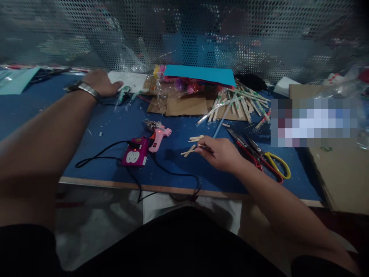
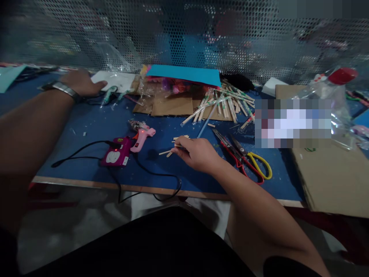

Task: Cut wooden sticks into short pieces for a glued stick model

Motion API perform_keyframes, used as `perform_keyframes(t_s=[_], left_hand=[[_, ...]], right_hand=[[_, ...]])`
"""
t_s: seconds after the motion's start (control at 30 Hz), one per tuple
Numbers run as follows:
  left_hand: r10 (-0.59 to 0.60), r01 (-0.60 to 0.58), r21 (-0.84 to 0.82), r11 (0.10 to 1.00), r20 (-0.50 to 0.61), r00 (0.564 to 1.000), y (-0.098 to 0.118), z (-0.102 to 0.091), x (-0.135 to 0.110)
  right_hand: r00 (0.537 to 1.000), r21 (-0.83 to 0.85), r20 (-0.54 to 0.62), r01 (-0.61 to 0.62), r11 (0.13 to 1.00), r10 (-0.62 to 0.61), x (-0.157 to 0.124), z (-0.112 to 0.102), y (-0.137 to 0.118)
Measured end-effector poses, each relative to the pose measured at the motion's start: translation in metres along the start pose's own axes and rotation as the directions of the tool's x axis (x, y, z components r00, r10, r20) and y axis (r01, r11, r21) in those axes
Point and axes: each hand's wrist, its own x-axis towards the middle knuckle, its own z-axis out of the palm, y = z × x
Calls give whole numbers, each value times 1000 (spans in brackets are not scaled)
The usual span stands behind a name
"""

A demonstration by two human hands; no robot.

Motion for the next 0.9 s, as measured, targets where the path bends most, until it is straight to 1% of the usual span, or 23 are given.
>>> perform_keyframes(t_s=[0.03, 0.07, 0.1, 0.13, 0.2, 0.27, 0.3, 0.33, 0.37, 0.4, 0.43, 0.5, 0.57, 0.6, 0.73, 0.83, 0.9], left_hand=[[-98, 98, 10, 995, -46, 994, 6, -4, -7], [-150, 151, 12, 988, -75, 986, 15, -9, -15], [-161, 162, 12, 987, -85, 983, 25, -15, -25], [-138, 140, 11, 990, -91, 986, 38, -22, -37], [-48, 48, 1, 999, -103, 993, 72, -36, -66], [72, -74, -10, 997, -126, 989, 114, -49, -102], [170, -170, 3, 985, -112, 979, 137, -53, -122], [250, -250, 18, 968, -103, 963, 158, -56, -143], [339, -337, 30, 941, -87, 937, 178, -57, -163], [428, -426, 44, 904, -39, 903, 196, -56, -181], [496, -492, 76, 867, -43, 867, 212, -53, -198], [587, -588, 118, 800, 48, 808, 233, -44, -220], [537, -552, 134, 823, 136, 833, 244, -32, -229], [522, -543, 108, 833, 171, 836, 246, -26, -228], [518, -530, 23, 847, 186, 835, 245, -11, -217], [532, -540, -7, 842, 184, 827, 245, -2, -215], [546, -552, -27, 834, 189, 816, 247, 5, -216]], right_hand=[[1000, -2, 6, -10, 1000, 10, 0, 1, 0], [1000, -3, 13, -20, 1000, 20, 1, 2, 0], [999, -3, 21, -29, 1000, 29, 1, 3, 0], [999, -3, 28, -38, 999, 38, 1, 4, 0], [998, 1, 28, -60, 998, 60, 2, 5, -1], [996, 6, 9, -89, 996, 89, 3, 5, 0], [995, 10, -2, -104, 994, 104, 3, 5, 1], [993, 15, -11, -119, 993, 119, 3, 4, 2], [991, 21, -15, -130, 991, 131, 4, 3, 4], [990, 28, -11, -138, 990, 138, 4, 2, 5], [990, 36, -1, -140, 990, 140, 4, 1, 7], [991, 52, 30, -132, 990, 130, 5, 0, 10], [992, 67, 49, -116, 991, 113, 5, 0, 11], [993, 73, 50, -107, 992, 104, 5, 0, 11], [997, 97, 49, -64, 993, 60, 4, -3, 9], [998, 109, 45, -51, 993, 46, 3, -11, 10], [998, 115, 7, -60, 992, 60, 4, -19, 12]])
